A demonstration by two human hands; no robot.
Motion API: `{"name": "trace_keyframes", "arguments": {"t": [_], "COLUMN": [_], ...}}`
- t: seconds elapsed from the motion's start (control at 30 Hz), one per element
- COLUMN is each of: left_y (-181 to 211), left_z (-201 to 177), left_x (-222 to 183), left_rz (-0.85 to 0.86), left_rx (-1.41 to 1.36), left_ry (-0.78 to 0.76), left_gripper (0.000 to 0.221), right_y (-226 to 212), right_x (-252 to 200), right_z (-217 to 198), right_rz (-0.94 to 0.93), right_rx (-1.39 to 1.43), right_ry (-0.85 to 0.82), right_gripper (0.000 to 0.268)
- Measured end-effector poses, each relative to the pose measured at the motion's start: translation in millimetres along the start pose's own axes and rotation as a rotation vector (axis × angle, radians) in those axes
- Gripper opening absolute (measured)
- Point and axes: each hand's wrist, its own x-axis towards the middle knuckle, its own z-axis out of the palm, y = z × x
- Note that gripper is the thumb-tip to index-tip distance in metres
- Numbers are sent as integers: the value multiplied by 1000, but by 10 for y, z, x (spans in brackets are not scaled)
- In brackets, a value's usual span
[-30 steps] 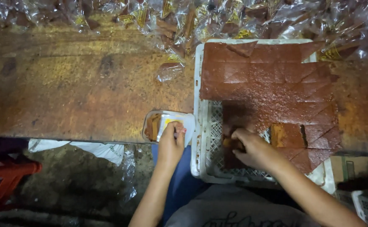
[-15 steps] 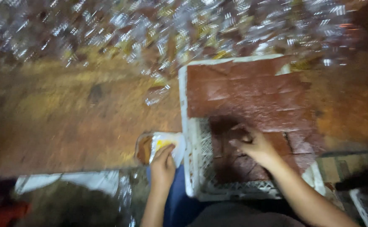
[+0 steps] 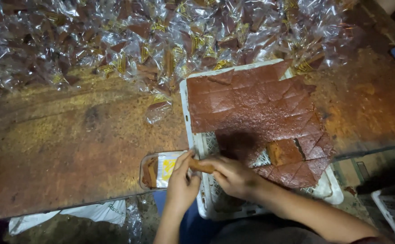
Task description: Manually packing individual flat food items into small plastic bags at a high rate of speed.
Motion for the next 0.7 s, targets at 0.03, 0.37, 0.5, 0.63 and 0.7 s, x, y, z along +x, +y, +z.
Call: {"name": "trace_keyframes", "arguments": {"t": [0.03, 0.37, 0.5, 0.63, 0.7], "left_y": [34, -424, -915, -793, -870], "left_z": [20, 84, 85, 18, -14], "left_x": [0, 60, 74, 50, 50], "left_rz": [146, 198, -52, 59, 82], "left_rx": [-12, 153, 185, 135, 148], "left_ry": [86, 236, -155, 131, 186], "left_gripper": [65, 25, 33, 13, 20], "right_y": [148, -363, -746, 421, 506], "right_x": [37, 518, 810, 244, 143], "right_z": [74, -726, -552, -309, -403], "right_rz": [-103, 228, 720, 323, 268], "right_rx": [-99, -218, -218, -663, -627], "right_ry": [10, 172, -177, -539, -379], "right_gripper": [33, 50, 46, 42, 45]}}
